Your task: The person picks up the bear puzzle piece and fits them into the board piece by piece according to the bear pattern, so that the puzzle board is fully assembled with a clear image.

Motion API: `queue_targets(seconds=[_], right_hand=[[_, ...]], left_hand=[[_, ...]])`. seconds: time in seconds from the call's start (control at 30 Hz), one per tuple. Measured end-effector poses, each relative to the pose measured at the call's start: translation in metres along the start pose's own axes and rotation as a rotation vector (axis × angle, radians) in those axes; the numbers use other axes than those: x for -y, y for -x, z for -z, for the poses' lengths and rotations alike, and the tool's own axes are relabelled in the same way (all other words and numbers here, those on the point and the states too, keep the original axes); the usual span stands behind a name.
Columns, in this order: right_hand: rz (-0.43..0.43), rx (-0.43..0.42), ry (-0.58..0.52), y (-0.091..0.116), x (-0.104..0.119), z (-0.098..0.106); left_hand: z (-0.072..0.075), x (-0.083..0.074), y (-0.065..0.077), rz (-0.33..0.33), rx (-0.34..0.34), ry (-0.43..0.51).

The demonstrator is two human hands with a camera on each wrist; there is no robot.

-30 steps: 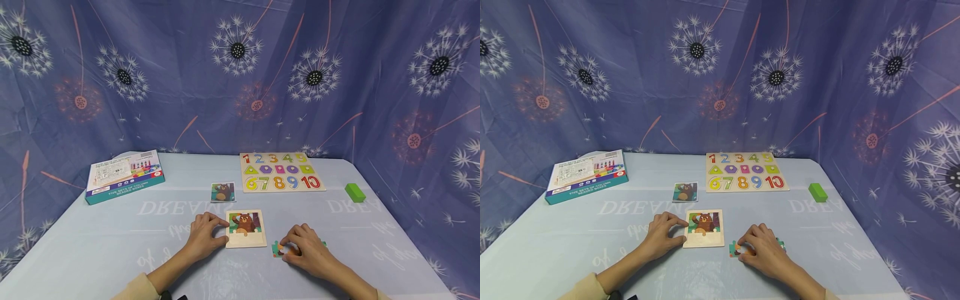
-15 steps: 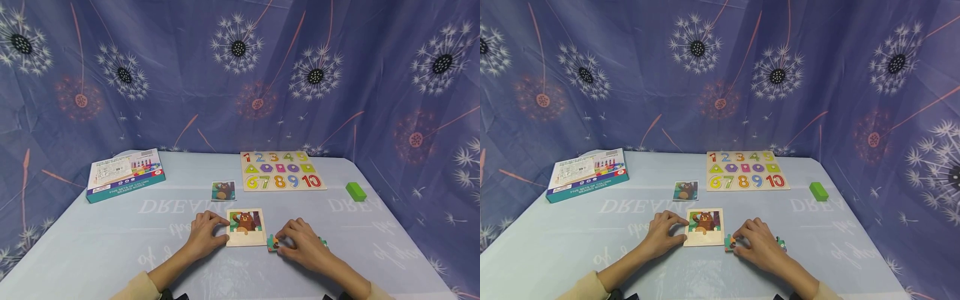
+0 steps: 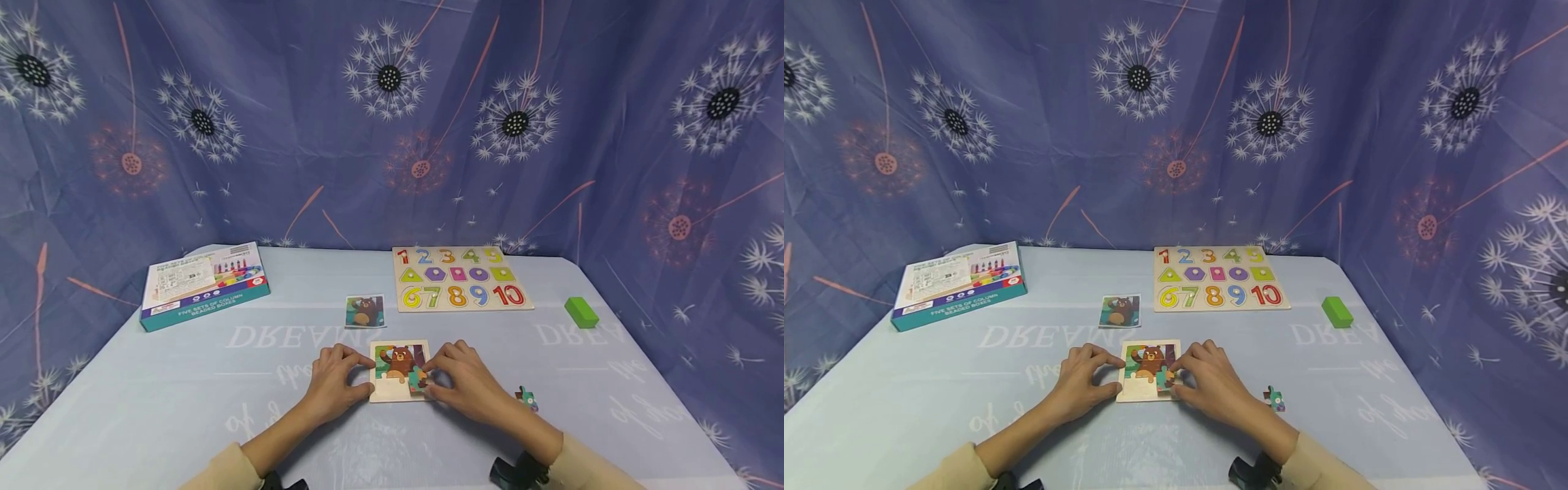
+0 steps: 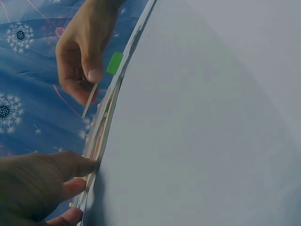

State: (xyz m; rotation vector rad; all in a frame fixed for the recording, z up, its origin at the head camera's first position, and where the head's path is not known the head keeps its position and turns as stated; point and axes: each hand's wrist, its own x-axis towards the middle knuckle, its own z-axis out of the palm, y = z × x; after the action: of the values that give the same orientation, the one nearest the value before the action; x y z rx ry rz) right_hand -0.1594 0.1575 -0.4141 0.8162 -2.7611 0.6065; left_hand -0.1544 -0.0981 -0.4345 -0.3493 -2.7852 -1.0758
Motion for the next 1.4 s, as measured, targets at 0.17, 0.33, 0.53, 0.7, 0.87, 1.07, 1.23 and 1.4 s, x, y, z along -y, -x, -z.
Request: queue_targets(seconds=[0.17,0.33,0.53,0.7,0.87,1.07,1.23,1.4], right_hand=[[-0.004,0.032,-0.003,-0.011,0.008,-0.007],[0.017,0.039,-0.001,-0.019,0.015,-0.014],[0.053,0.046,-0.001,-0.025,0.021,-0.021],[0.066,0.059,-0.017,-0.028,0.024,-0.026],[0.079,0.052,-0.018,-0.028,0.027,-0.03],[0.082,0.043,-0.017,-0.028,0.029,-0.031],[0.076,0.051,-0.014,-0.029,0.029,-0.033],[0.072,0.054,-0.015,-0.029,0.03,-0.033]], left_hand=[[0.0,0.0,0.0,-0.001,0.002,-0.001],[0.0,0.001,0.0,-0.003,0.002,-0.003],[0.001,0.001,0.0,-0.007,0.005,-0.008],[0.001,0.002,0.0,-0.008,0.001,-0.02],[0.001,0.002,0.0,-0.01,-0.001,-0.025],[0.0,0.002,0.0,-0.01,0.0,-0.028],[0.0,0.002,0.0,-0.009,-0.001,-0.028],[0.0,0.002,0.0,-0.009,-0.002,-0.029]])
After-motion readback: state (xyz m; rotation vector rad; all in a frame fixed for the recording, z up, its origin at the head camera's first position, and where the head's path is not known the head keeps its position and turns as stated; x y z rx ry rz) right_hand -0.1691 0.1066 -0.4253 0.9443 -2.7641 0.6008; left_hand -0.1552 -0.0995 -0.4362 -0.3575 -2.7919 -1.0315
